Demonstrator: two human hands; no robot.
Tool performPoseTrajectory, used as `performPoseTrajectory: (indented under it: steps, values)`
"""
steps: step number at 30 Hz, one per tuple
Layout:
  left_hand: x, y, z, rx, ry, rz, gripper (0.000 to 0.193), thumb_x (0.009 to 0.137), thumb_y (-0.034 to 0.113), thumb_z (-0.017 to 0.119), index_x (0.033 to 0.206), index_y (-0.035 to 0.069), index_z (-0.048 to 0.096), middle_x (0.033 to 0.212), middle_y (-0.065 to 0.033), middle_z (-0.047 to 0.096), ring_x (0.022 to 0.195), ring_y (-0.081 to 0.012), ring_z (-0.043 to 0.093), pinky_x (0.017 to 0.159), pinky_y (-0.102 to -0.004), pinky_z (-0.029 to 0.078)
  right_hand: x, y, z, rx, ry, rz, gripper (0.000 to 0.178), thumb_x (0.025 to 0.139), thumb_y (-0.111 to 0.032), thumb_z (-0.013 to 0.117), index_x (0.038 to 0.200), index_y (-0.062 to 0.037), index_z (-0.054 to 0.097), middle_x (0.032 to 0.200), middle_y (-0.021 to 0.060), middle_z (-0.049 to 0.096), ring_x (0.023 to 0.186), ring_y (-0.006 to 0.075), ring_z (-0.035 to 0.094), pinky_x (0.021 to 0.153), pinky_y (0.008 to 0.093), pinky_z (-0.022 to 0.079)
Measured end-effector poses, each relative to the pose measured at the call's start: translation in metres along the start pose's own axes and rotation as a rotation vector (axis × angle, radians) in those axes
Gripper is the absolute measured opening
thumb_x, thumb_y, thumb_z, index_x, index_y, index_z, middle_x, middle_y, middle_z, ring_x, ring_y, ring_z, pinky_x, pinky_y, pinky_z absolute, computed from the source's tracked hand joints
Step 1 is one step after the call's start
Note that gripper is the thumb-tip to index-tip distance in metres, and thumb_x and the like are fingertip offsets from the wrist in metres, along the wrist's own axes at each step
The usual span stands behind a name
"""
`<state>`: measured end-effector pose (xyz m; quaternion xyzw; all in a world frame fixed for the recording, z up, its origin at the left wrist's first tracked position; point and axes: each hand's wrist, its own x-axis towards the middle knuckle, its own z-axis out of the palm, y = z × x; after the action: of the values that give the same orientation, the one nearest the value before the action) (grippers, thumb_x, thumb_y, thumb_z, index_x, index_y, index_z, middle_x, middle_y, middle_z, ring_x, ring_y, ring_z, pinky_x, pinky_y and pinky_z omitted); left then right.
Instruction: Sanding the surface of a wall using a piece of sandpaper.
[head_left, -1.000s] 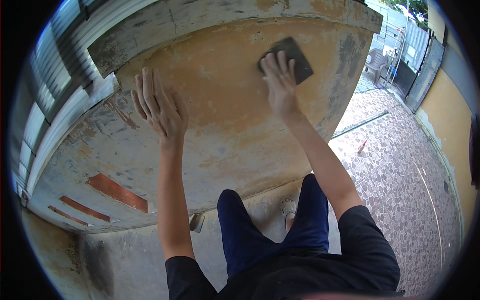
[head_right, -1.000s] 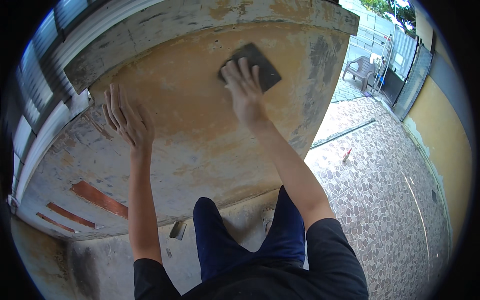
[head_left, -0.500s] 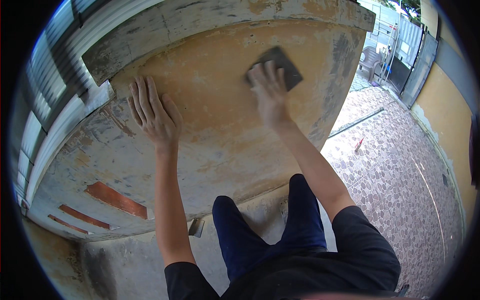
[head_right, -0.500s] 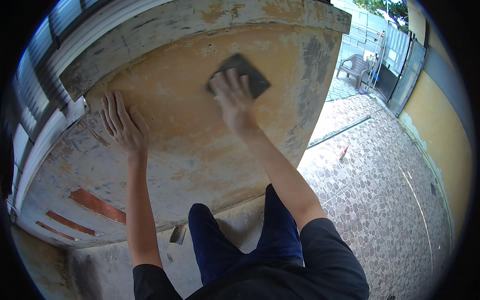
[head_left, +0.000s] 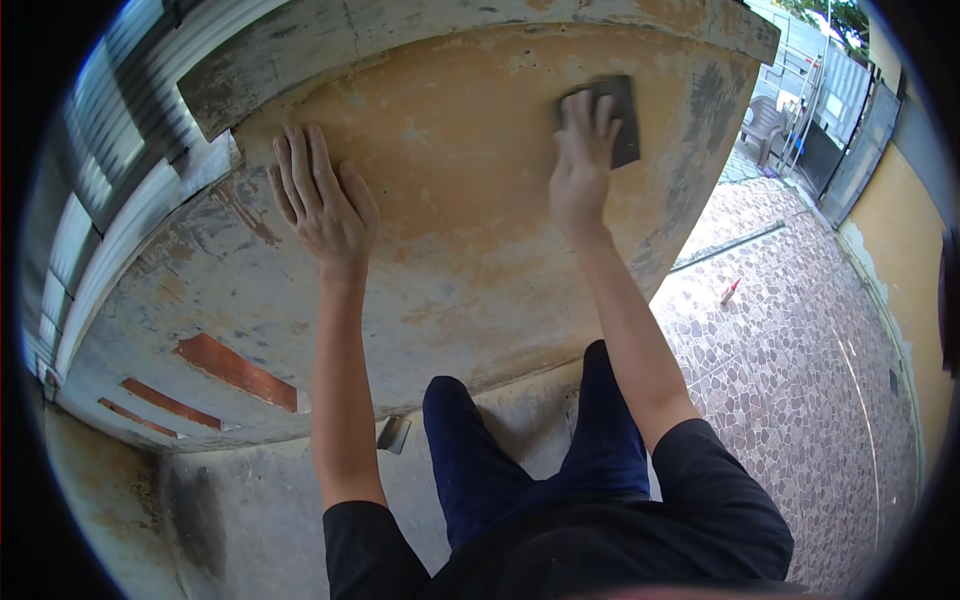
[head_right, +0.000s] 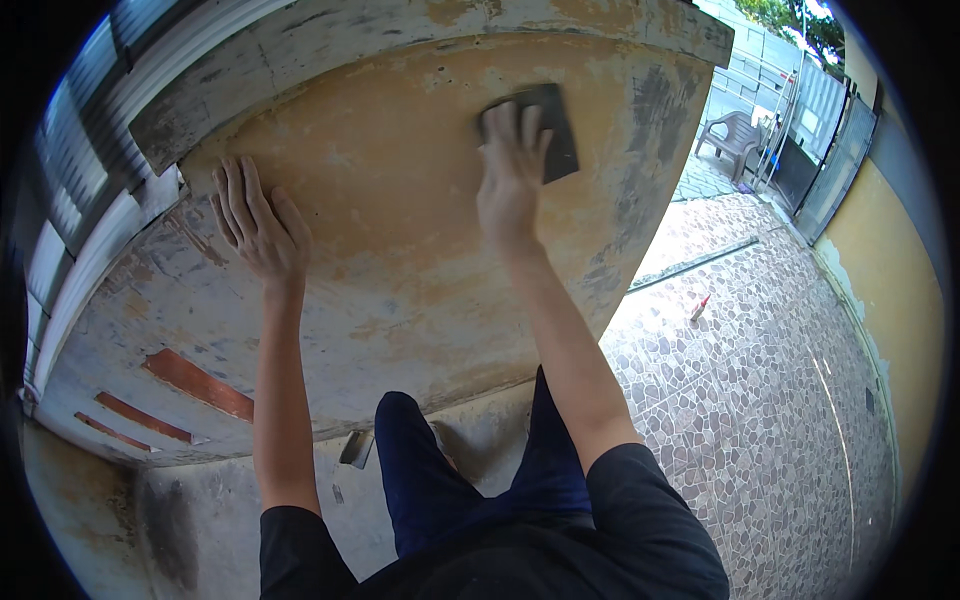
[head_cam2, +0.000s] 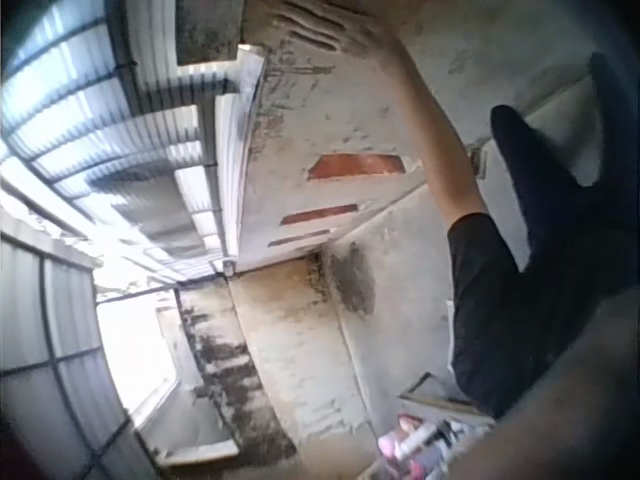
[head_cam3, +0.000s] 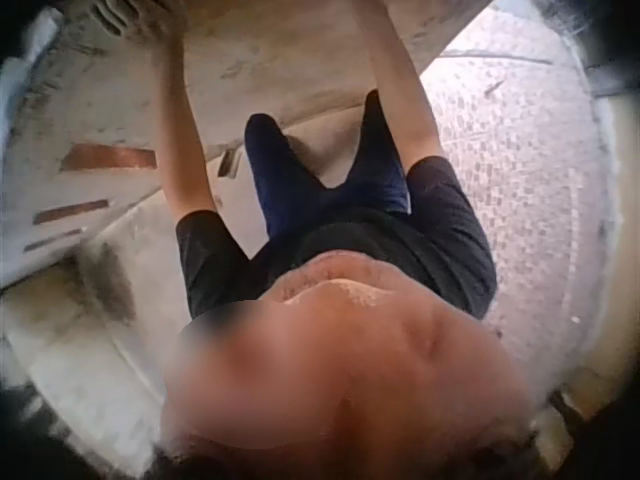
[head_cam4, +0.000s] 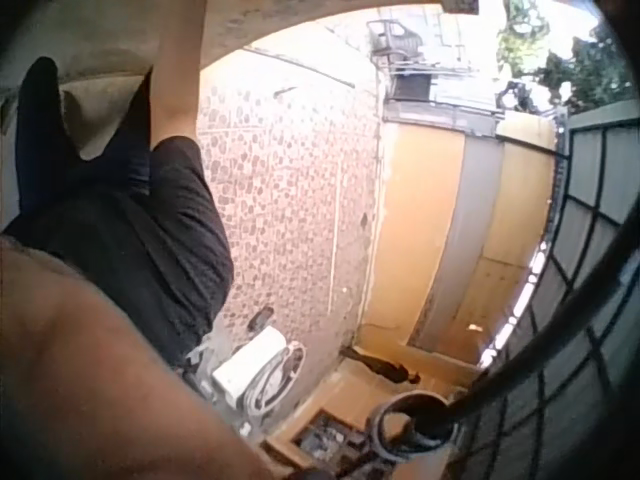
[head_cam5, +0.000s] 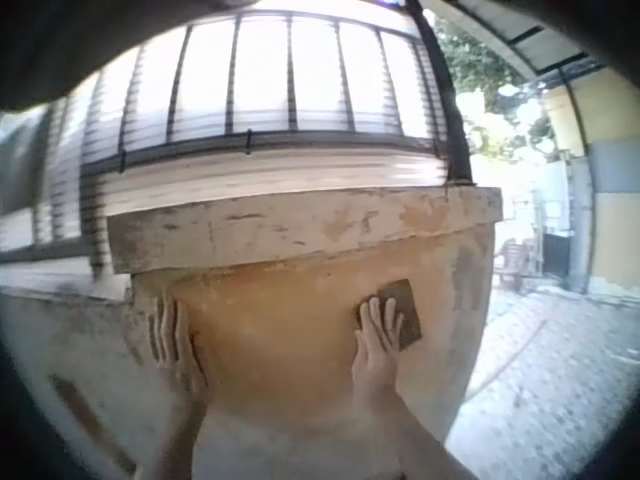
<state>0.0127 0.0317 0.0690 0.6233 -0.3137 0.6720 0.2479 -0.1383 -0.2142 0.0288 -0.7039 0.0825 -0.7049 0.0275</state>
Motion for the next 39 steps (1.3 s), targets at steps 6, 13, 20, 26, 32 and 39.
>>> performPoseTrajectory:
  steps: [6, 13, 20, 26, 32, 39]
  values:
    - [-0.001, 0.009, 0.006, -0.014, 0.011, 0.005, 0.048, 0.106, 0.023, 0.049, 0.148, 0.001, 0.054, 0.155, -0.0168, 0.051, 0.147, -0.0328, 0.043, 0.123, -0.0481, 0.029, 0.011, -0.019, 0.012, -0.013, 0.149, 0.206, 0.043, 0.099, -0.006, 0.062, 0.143, -0.0039, 0.06, 0.155, 0.0151, 0.051, 0.151, 0.0434, 0.035, 0.124, 0.0576, 0.025]
    - [-0.001, 0.001, -0.002, 0.007, -0.003, -0.002, 0.048, 0.105, 0.023, 0.05, 0.147, 0.001, 0.055, 0.155, -0.0174, 0.051, 0.147, -0.0327, 0.044, 0.124, -0.0482, 0.028, 0.009, 0.029, -0.011, -0.039, -0.018, -0.094, 0.045, 0.098, -0.006, 0.064, 0.143, -0.0066, 0.06, 0.155, 0.0124, 0.052, 0.15, 0.0436, 0.036, 0.123, 0.0582, 0.026]
    - [-0.002, 0.004, 0.005, -0.019, 0.005, -0.001, 0.049, 0.105, 0.025, 0.05, 0.149, 0.002, 0.053, 0.155, -0.016, 0.05, 0.148, -0.0323, 0.043, 0.123, -0.0481, 0.028, -0.006, -0.017, 0.004, 0.014, -0.079, -0.121, 0.042, 0.1, -0.005, 0.061, 0.141, -0.0046, 0.062, 0.155, 0.0132, 0.052, 0.15, 0.0425, 0.037, 0.123, 0.0585, 0.027]
    - [-0.003, -0.001, 0.003, 0.011, 0.012, 0.015, 0.049, 0.106, 0.026, 0.05, 0.149, 0.001, 0.052, 0.154, -0.0158, 0.051, 0.147, -0.0316, 0.043, 0.122, -0.0473, 0.029, 0.004, 0.046, -0.024, -0.009, -0.158, -0.227, 0.043, 0.099, -0.007, 0.063, 0.142, -0.0045, 0.061, 0.153, 0.0123, 0.054, 0.149, 0.0404, 0.039, 0.122, 0.0581, 0.028]
    - [-0.002, 0.004, 0.007, 0.027, 0.002, 0.012, 0.049, 0.107, 0.027, 0.048, 0.148, 0.001, 0.053, 0.154, -0.0157, 0.051, 0.147, -0.0312, 0.044, 0.122, -0.0472, 0.029, -0.007, 0.042, -0.019, -0.077, 0.041, -0.026, 0.046, 0.098, -0.009, 0.063, 0.144, -0.0062, 0.06, 0.155, 0.0096, 0.053, 0.15, 0.0396, 0.039, 0.123, 0.0558, 0.029]
    - [-0.001, 0.0, 0.004, 0.041, 0.011, 0.013, 0.049, 0.107, 0.028, 0.046, 0.148, 0.001, 0.053, 0.154, -0.0159, 0.051, 0.148, -0.0312, 0.043, 0.122, -0.0477, 0.028, 0.004, 0.082, -0.039, -0.129, -0.079, -0.202, 0.046, 0.1, -0.011, 0.063, 0.145, -0.0049, 0.059, 0.158, 0.0097, 0.05, 0.151, 0.0414, 0.036, 0.123, 0.056, 0.03]
